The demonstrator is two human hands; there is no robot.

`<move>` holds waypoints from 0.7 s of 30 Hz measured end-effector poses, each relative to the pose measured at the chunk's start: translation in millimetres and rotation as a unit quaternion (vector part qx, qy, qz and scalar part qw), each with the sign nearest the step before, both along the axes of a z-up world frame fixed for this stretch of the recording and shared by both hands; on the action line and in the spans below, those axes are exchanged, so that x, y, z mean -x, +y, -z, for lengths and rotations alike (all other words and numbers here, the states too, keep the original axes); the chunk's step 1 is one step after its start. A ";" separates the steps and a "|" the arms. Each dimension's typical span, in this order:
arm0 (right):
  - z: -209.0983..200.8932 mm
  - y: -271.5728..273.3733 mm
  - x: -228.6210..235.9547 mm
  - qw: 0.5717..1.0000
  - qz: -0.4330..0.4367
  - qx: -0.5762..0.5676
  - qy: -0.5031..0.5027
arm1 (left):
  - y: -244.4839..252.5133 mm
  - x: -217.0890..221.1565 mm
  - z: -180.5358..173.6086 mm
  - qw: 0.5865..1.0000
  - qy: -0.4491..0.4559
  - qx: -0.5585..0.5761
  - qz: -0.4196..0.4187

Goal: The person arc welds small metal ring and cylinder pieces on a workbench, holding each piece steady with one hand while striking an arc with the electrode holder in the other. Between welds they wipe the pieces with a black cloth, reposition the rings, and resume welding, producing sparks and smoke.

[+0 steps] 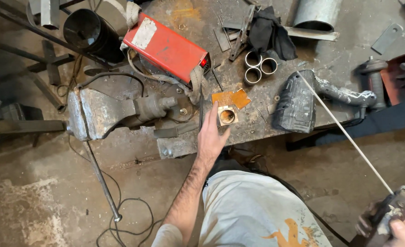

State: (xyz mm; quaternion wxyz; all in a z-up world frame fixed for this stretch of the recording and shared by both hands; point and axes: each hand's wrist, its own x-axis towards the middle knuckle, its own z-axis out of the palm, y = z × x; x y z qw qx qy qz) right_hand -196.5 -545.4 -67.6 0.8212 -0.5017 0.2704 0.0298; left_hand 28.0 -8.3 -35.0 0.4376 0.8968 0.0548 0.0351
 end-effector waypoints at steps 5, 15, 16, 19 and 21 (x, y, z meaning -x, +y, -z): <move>-7.1 11.7 -0.4 1.000 -0.013 -0.003 -0.011 | -3.0 -4.3 15.6 0.998 0.053 0.041 -0.008; -16.1 53.8 6.3 0.999 0.025 0.020 -0.033 | 0.6 -4.2 9.4 0.997 0.015 0.076 -0.023; -14.0 58.0 8.0 0.998 0.041 0.015 -0.046 | 2.0 -3.2 2.8 0.997 0.018 0.074 -0.027; -24.8 79.2 10.9 0.996 0.074 0.055 -0.017 | 8.7 -8.1 -6.7 0.996 -0.081 0.015 0.025; -11.7 64.6 18.1 0.997 0.051 0.045 -0.030 | 11.8 -13.1 -14.9 0.995 -0.070 0.057 0.046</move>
